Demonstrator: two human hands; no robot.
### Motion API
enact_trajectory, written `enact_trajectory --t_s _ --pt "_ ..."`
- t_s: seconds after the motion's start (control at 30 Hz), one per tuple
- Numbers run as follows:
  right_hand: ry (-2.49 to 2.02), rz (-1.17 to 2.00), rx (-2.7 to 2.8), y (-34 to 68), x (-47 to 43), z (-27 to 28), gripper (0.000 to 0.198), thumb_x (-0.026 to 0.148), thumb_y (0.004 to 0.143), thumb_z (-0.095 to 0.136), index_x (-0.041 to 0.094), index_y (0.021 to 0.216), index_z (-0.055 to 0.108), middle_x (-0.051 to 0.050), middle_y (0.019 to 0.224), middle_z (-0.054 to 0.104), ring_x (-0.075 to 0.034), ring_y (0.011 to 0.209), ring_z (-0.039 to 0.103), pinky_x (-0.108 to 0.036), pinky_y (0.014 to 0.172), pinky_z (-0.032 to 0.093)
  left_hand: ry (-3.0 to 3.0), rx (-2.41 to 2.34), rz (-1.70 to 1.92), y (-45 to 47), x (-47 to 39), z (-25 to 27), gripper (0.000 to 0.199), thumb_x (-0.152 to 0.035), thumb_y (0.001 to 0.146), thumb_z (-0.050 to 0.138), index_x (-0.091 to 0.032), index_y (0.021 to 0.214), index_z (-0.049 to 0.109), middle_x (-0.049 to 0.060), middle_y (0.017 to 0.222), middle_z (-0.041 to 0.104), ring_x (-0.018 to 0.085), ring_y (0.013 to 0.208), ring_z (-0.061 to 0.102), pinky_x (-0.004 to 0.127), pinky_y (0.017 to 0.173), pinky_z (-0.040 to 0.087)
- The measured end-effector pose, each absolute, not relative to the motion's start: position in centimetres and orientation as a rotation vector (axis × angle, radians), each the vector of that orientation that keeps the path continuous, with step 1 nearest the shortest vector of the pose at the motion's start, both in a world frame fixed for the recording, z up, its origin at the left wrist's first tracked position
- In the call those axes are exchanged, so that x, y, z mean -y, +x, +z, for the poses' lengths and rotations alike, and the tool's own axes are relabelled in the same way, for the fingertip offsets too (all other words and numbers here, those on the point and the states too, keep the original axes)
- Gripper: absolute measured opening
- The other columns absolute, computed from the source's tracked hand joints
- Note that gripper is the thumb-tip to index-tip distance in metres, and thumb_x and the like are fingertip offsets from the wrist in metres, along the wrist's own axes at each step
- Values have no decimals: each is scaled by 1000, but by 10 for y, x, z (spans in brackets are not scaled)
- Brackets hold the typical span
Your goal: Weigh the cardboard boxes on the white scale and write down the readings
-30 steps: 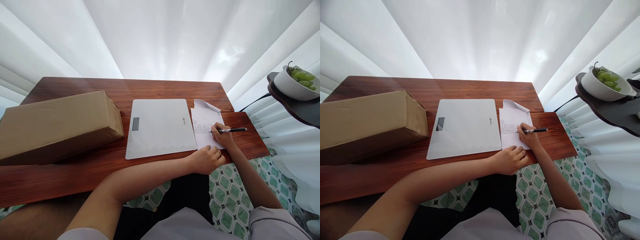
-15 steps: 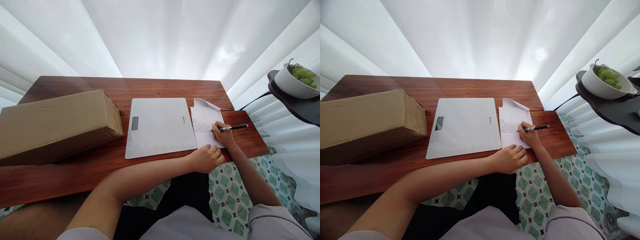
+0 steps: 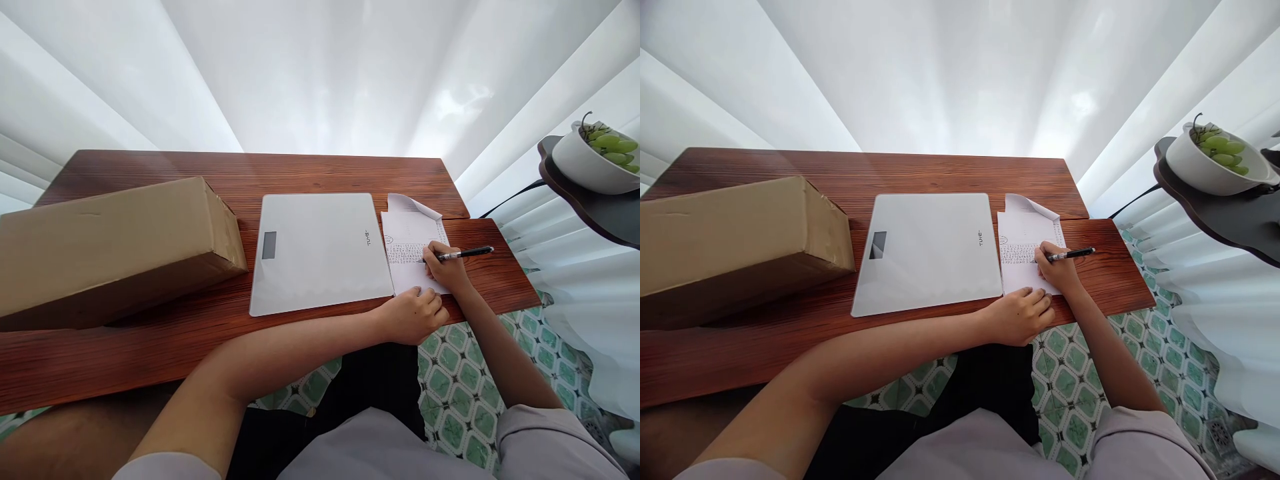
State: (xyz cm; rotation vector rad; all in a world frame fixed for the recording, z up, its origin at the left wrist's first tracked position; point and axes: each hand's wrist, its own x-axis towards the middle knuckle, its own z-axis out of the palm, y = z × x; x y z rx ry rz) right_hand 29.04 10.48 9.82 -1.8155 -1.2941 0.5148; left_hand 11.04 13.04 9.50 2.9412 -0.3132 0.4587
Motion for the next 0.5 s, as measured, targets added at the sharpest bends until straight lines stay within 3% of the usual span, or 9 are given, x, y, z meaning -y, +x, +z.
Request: enact_trajectory --t_s 0.5 --pt "-1823 500 1192 291 -103 98 34 36 94 55 24 63 46 6 42 52 -13 33 46 -27 39 41 2932 324 409 111 -131 94 22 -22 98 41 -11 103 60 15 109 63 28 100 57 40 77 43"
